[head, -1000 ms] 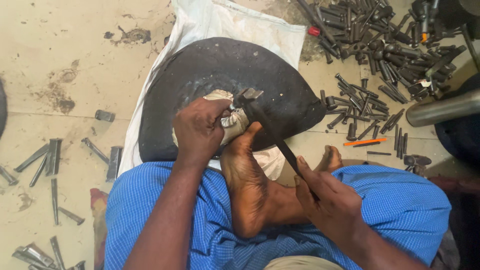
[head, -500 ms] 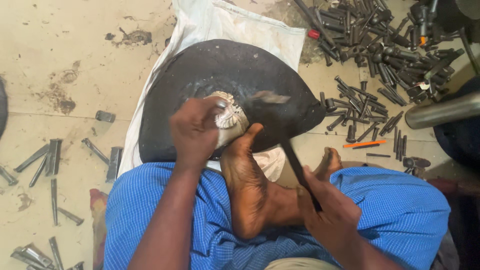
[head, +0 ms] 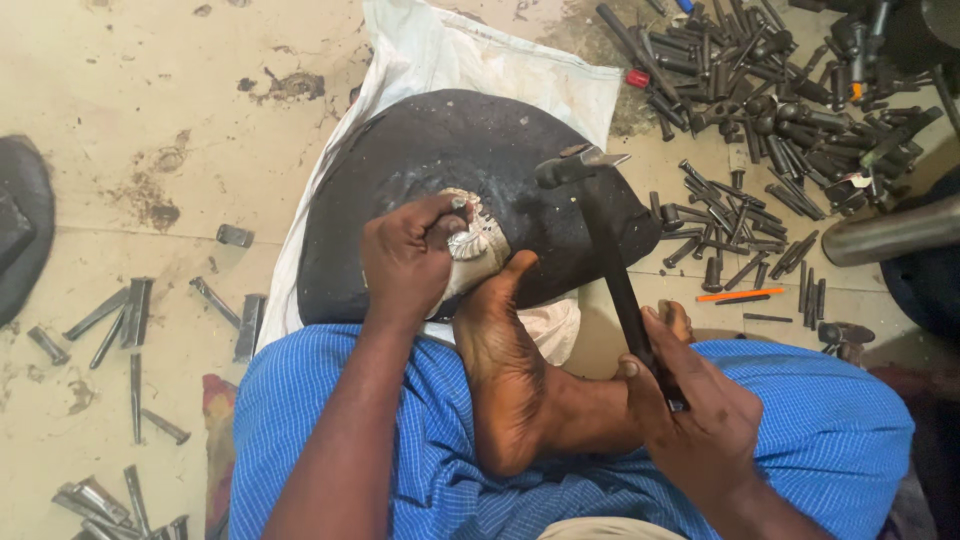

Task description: The person sits on the floor and uses a hammer and chisel to shape a small metal object placed on a curved anvil. They repeatedly strike the chisel to refine the object's surface while holding it with their left hand.

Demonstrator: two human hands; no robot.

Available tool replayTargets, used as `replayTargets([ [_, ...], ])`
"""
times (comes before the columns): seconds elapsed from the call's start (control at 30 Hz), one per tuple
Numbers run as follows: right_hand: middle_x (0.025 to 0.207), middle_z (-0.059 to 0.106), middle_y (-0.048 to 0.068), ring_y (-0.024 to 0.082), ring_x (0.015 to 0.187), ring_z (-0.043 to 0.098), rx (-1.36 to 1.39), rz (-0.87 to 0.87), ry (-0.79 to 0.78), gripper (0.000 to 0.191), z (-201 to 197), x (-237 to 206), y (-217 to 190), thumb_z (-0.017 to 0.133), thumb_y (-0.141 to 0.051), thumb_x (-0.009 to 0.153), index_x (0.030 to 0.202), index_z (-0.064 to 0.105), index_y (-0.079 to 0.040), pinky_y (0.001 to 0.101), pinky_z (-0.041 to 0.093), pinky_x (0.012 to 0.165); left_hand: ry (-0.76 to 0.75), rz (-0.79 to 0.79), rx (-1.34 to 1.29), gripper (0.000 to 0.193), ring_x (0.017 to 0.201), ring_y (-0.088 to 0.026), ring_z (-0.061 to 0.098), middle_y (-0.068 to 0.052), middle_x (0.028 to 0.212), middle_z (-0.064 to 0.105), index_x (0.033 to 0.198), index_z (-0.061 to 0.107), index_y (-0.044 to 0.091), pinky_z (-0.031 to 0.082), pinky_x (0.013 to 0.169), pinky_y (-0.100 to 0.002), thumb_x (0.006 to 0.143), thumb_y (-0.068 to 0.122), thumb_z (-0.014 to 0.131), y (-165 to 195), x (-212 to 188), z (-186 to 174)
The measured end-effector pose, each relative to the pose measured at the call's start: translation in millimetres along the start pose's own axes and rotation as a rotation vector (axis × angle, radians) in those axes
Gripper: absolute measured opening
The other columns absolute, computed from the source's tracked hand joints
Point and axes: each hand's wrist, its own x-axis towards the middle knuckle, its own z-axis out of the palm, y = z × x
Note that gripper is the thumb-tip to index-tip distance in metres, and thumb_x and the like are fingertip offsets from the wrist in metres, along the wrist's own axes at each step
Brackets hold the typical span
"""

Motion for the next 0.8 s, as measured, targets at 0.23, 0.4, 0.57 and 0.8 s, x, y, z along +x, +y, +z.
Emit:
replayTargets([
  [0.23, 0.080, 0.072, 0.009, 0.008, 0.059, 0.067, 0.001, 0.020, -0.023, 0.043, -5.2, 10.8, -9.0, 0.073, -0.005, 0.091, 0.132, 0.065, 0.003, 0.0233, 0.053, 0.055, -0.009, 0.094, 0.101, 0.019, 0.082, -0.026, 0.077, -0.011, 0.091, 0.078, 0.103, 0.079, 0.010, 0.057, 0.070, -0.035, 0.089, 0.024, 0.080, -7.6, -0.4, 1.5],
  [0.4, 0.081, 0.073, 0.009, 0.007, 0.059, 0.065, 0.007, -0.017, -0.004, 0.042, -11.8, 16.1, -13.6, 0.072, -0.003, 0.093, 0.133, 0.063, 0.005, 0.0233, 0.052, 0.056, 0.016, 0.171, 0.154, 0.014, 0.081, -0.026, 0.076, -0.010, 0.090, 0.077, 0.100, 0.080, 0.011, 0.057, 0.071, -0.036, 0.087, 0.017, 0.080, -5.8, -3.0, 2.6],
  [0.57, 0.094, 0.073, 0.016, 0.010, 0.069, 0.069, 0.061, -0.164, 0.084, 0.042, -8.9, 11.1, -12.7, 0.072, -0.002, 0.097, 0.136, 0.059, 0.006, 0.0248, 0.056, 0.064, 0.046, 0.269, 0.200, 0.019, 0.081, -0.023, 0.076, -0.008, 0.091, 0.078, 0.099, 0.079, 0.012, 0.058, 0.072, -0.035, 0.084, 0.001, 0.074, -4.3, -5.7, 2.9],
  [0.8, 0.081, 0.070, 0.011, 0.014, 0.063, 0.066, 0.032, -0.201, -0.005, 0.044, 2.4, 2.0, -0.7, 0.074, -0.001, 0.090, 0.133, 0.063, 0.003, 0.0281, 0.053, 0.058, 0.021, 0.338, 0.241, 0.033, 0.083, -0.022, 0.075, -0.005, 0.090, 0.077, 0.099, 0.078, 0.013, 0.058, 0.073, -0.035, 0.077, -0.007, 0.065, 0.2, -6.6, 1.7],
])
